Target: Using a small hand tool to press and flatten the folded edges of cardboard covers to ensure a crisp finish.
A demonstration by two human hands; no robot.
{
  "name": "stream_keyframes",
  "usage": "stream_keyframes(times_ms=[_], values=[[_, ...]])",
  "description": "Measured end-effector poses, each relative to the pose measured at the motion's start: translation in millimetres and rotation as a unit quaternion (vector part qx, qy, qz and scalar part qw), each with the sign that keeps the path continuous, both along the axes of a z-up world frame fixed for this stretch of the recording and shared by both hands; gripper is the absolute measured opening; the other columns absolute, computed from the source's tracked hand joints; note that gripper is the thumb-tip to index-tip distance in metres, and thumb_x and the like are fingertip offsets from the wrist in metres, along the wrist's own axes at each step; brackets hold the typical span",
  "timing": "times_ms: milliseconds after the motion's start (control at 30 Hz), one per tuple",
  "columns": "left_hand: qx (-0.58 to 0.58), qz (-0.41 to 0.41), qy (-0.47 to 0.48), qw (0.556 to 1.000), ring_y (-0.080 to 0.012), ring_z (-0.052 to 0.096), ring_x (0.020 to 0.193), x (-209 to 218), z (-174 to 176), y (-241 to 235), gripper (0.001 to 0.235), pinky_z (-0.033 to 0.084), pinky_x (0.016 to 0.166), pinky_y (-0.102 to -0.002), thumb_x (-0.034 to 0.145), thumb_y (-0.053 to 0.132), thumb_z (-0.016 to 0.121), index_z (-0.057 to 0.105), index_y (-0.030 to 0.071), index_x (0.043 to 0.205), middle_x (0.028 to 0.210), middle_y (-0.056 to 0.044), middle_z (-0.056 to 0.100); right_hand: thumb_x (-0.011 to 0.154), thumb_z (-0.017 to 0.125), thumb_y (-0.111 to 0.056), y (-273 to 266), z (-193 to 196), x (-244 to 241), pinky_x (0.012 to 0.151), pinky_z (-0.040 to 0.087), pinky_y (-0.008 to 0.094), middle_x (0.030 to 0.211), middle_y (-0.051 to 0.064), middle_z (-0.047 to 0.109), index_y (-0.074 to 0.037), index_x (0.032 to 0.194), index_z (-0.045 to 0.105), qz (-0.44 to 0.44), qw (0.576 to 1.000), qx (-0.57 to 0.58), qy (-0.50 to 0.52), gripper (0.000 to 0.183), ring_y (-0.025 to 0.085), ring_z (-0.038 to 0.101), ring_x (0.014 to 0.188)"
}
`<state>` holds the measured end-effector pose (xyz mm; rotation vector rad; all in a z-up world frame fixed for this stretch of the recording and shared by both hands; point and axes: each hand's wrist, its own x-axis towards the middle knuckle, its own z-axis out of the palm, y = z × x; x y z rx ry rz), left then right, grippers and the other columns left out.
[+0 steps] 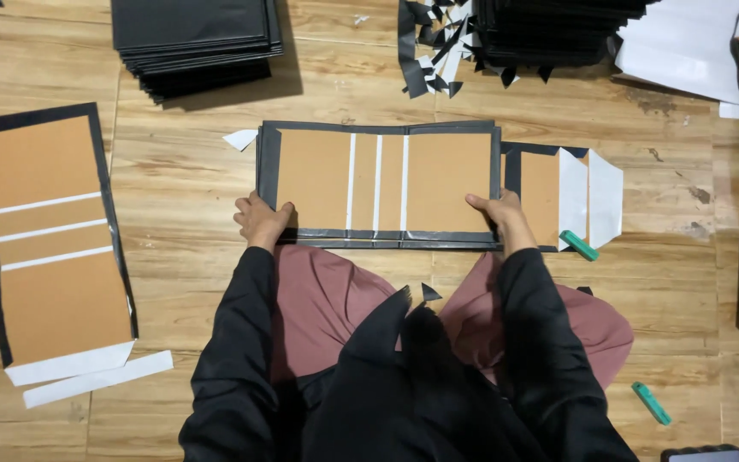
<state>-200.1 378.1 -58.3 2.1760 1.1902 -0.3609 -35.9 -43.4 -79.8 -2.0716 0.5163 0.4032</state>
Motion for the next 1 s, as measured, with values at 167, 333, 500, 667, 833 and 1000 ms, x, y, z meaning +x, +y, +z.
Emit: stream_keyframes(times_ms=[167,333,500,667,833,1000], values=[[-0.112,-0.014,-0.059,0.992,-0.0443,0.038,0.11,3,3,-23,0.064,0.037,0.088,-0.053,0.074,0.04,0.065,0.044,-0.001,0.119,0.116,-0.018,0.036,0.063,0.082,-0.025,-18,58,-7,0.083,0.043,0.053,0.11,0.034,0.05,0.011,0.12,0.045,0.038,0.99,-0.133,-0.007,0.077,0.047,0.049,0.105],[-0.08,0.019,-0.064,0.995,-0.0431,0.041,0.107,18,-4,-36,0.064,0.039,0.087,-0.052,0.071,0.039,0.067,0.042,0.004,0.118,0.114,-0.016,0.036,0.067,0.08,-0.031,-19,67,-2,0.088,0.038,0.056,0.12,0.036,0.042,0.011,0.128,0.032,0.036,0.997,-0.072,0.014,0.088,0.048,0.042,0.113],[-0.11,0.042,-0.059,0.991,-0.0416,0.048,0.104,20,11,-20,0.058,0.042,0.084,-0.05,0.073,0.039,0.067,0.045,0.004,0.113,0.107,-0.016,0.042,0.067,0.078,-0.029,-23,38,0,0.082,0.041,0.057,0.114,0.034,0.048,0.008,0.124,0.042,0.027,0.997,-0.051,0.047,0.077,0.049,0.046,0.108],[-0.178,0.136,-0.16,0.961,-0.0381,0.056,0.097,17,-54,-3,0.058,0.049,0.076,-0.042,0.071,0.028,0.074,0.041,0.002,0.111,0.103,-0.018,0.052,0.078,0.07,-0.016,-5,25,-35,0.088,0.037,0.04,0.108,0.022,0.053,-0.002,0.112,0.052,-0.047,0.992,0.027,-0.111,0.04,0.033,0.047,0.111],[-0.226,0.07,-0.307,0.922,-0.0407,0.047,0.112,5,7,-11,0.048,0.044,0.087,-0.048,0.081,0.02,0.067,0.047,0.002,0.12,0.116,-0.025,0.052,0.083,0.067,-0.006,4,73,-57,0.102,0.025,0.046,0.129,0.027,0.032,0.0,0.134,0.03,-0.042,0.959,0.148,-0.239,0.063,0.034,0.028,0.12],[-0.246,-0.047,-0.555,0.793,-0.0262,0.037,0.119,-10,61,11,0.051,0.031,0.102,-0.045,0.088,0.007,0.061,0.034,-0.001,0.13,0.127,-0.024,0.043,0.088,0.061,0.0,-1,121,-67,0.095,0.041,0.03,0.115,0.003,0.052,-0.013,0.129,0.039,0.026,0.892,0.227,-0.389,0.048,0.011,0.047,0.103]])
